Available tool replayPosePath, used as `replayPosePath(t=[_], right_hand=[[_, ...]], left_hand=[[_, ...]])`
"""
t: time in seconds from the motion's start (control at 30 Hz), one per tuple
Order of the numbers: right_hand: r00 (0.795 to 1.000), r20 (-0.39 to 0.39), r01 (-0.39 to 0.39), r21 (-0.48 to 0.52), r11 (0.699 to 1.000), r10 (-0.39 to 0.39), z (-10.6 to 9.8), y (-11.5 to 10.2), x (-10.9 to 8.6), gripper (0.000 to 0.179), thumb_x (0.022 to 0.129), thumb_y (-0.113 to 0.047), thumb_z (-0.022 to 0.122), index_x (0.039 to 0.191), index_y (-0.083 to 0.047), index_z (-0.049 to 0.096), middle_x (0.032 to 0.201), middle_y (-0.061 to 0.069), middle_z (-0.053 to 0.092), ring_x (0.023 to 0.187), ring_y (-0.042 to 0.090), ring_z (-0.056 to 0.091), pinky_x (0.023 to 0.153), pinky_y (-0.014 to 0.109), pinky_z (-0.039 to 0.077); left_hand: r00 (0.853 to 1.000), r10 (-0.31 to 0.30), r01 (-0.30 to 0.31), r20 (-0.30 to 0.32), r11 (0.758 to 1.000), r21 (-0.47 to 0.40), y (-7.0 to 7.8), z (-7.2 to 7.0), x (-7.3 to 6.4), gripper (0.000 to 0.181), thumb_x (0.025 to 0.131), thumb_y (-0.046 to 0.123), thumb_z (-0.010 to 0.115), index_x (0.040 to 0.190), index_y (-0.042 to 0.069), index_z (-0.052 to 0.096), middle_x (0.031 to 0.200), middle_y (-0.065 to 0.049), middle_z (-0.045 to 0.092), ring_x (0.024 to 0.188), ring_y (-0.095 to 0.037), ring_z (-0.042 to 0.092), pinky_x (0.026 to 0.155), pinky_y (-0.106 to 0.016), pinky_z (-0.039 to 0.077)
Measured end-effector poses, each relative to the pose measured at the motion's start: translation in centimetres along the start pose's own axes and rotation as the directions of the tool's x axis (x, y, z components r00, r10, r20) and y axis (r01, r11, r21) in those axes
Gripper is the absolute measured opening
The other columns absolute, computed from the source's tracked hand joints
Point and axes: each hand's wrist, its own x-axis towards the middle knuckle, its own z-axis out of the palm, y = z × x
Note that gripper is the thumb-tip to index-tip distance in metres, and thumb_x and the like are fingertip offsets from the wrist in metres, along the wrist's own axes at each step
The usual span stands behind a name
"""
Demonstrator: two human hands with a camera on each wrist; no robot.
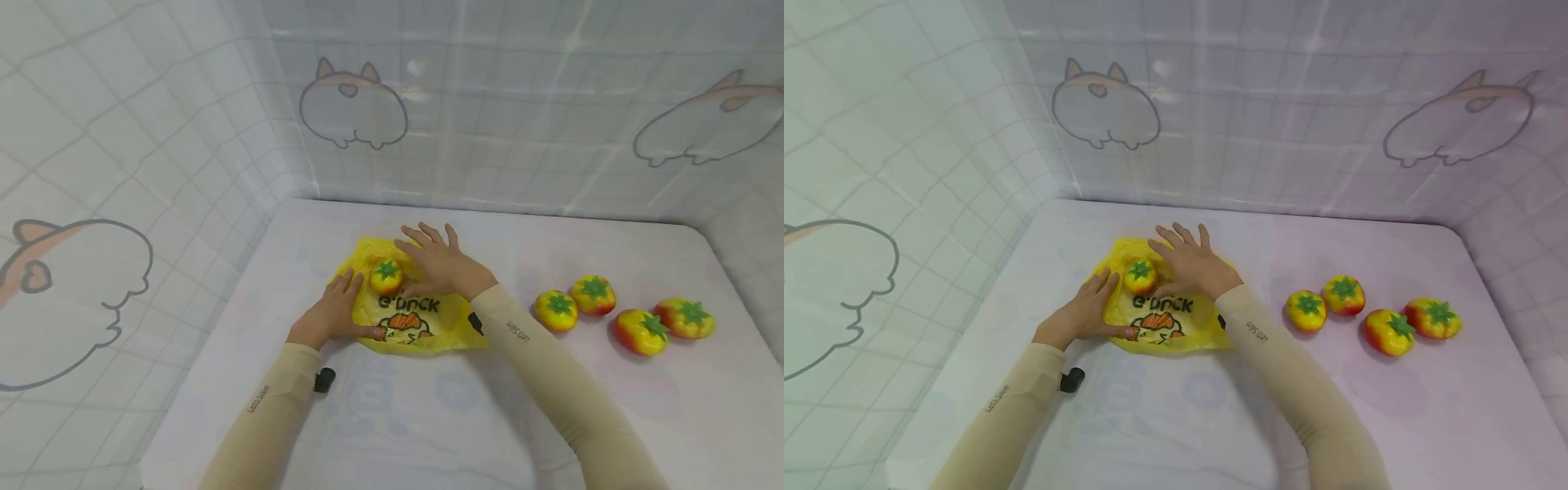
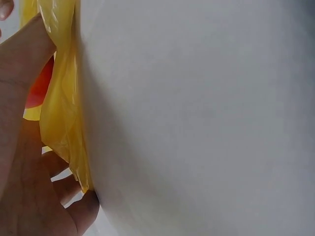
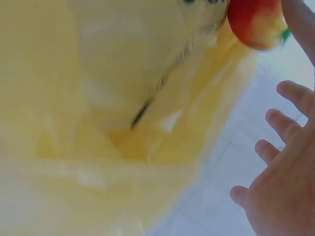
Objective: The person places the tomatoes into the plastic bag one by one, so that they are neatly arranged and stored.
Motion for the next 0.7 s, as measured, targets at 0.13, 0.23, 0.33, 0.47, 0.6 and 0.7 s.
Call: replayPosePath(t=[0.13, 0.23, 0.33, 0.47, 0.6, 0.7], right_hand=[[1.000, -0.011, -0.022, 0.001, 1.000, 0.022, -0.7, 0.7, -1.1, 0.099, 0.072, -0.075, 0.059, 0.152, -0.031, 0.018, 0.159, -0.004, 0.000, 0.144, 0.027, -0.003, 0.107, 0.065, -0.005], [0.999, -0.031, -0.030, 0.009, 1.000, 0.030, -1.2, 1.0, -2.1, 0.097, 0.074, -0.073, 0.059, 0.151, -0.031, 0.019, 0.159, -0.003, 0.001, 0.144, 0.027, -0.002, 0.107, 0.065, -0.005], [0.999, -0.043, -0.028, 0.017, 0.999, 0.029, -1.6, 1.2, -3.1, 0.095, 0.075, -0.072, 0.059, 0.151, -0.030, 0.020, 0.159, -0.002, 0.003, 0.144, 0.028, -0.001, 0.106, 0.066, -0.004], [0.998, -0.040, -0.038, 0.017, 0.999, 0.039, -2.3, 1.6, -4.3, 0.096, 0.075, -0.076, 0.053, 0.152, -0.029, 0.019, 0.159, -0.001, 0.004, 0.144, 0.029, 0.000, 0.106, 0.067, -0.004], [0.996, -0.054, -0.065, 0.007, 0.998, 0.066, -3.1, 2.3, -5.1, 0.098, 0.074, -0.080, 0.048, 0.152, -0.029, 0.018, 0.159, 0.000, 0.004, 0.144, 0.029, 0.001, 0.105, 0.067, -0.003], [0.994, -0.062, -0.086, 0.016, 0.996, 0.087, -3.6, 3.0, -5.8, 0.097, 0.075, -0.078, 0.050, 0.152, -0.029, 0.018, 0.159, 0.000, 0.003, 0.144, 0.029, 0.000, 0.105, 0.067, -0.005]], left_hand=[[1.000, -0.006, 0.006, 0.005, 1.000, 0.002, -0.1, 0.0, -0.2, 0.131, 0.057, 0.082, 0.063, 0.153, 0.016, 0.003, 0.158, -0.011, -0.007, 0.143, -0.036, 0.000, 0.108, -0.058, 0.023], [1.000, -0.002, 0.002, -0.004, 1.000, -0.001, -0.2, 0.1, -0.1, 0.132, 0.056, 0.083, 0.063, 0.153, 0.016, 0.004, 0.158, -0.011, -0.007, 0.143, -0.036, 0.000, 0.107, -0.059, 0.023], [1.000, 0.000, 0.000, -0.006, 1.000, -0.003, -0.4, 0.2, -0.1, 0.132, 0.057, 0.083, 0.063, 0.153, 0.016, 0.004, 0.158, -0.011, -0.007, 0.143, -0.036, -0.001, 0.107, -0.059, 0.023], [1.000, 0.003, -0.003, 0.002, 1.000, -0.004, -0.4, 0.1, -0.2, 0.132, 0.057, 0.083, 0.063, 0.153, 0.015, 0.004, 0.158, -0.012, -0.007, 0.143, -0.038, -0.001, 0.107, -0.060, 0.023], [1.000, 0.014, -0.014, -0.003, 1.000, -0.002, -0.1, -0.1, -0.1, 0.132, 0.057, 0.081, 0.065, 0.153, 0.013, 0.005, 0.158, -0.014, -0.005, 0.142, -0.038, 0.000, 0.107, -0.060, 0.022], [1.000, 0.026, -0.026, -0.001, 1.000, -0.003, 0.1, -0.2, 0.0, 0.131, 0.059, 0.080, 0.066, 0.153, 0.012, 0.005, 0.158, -0.014, -0.005, 0.142, -0.038, 0.000, 0.108, -0.059, 0.022]])
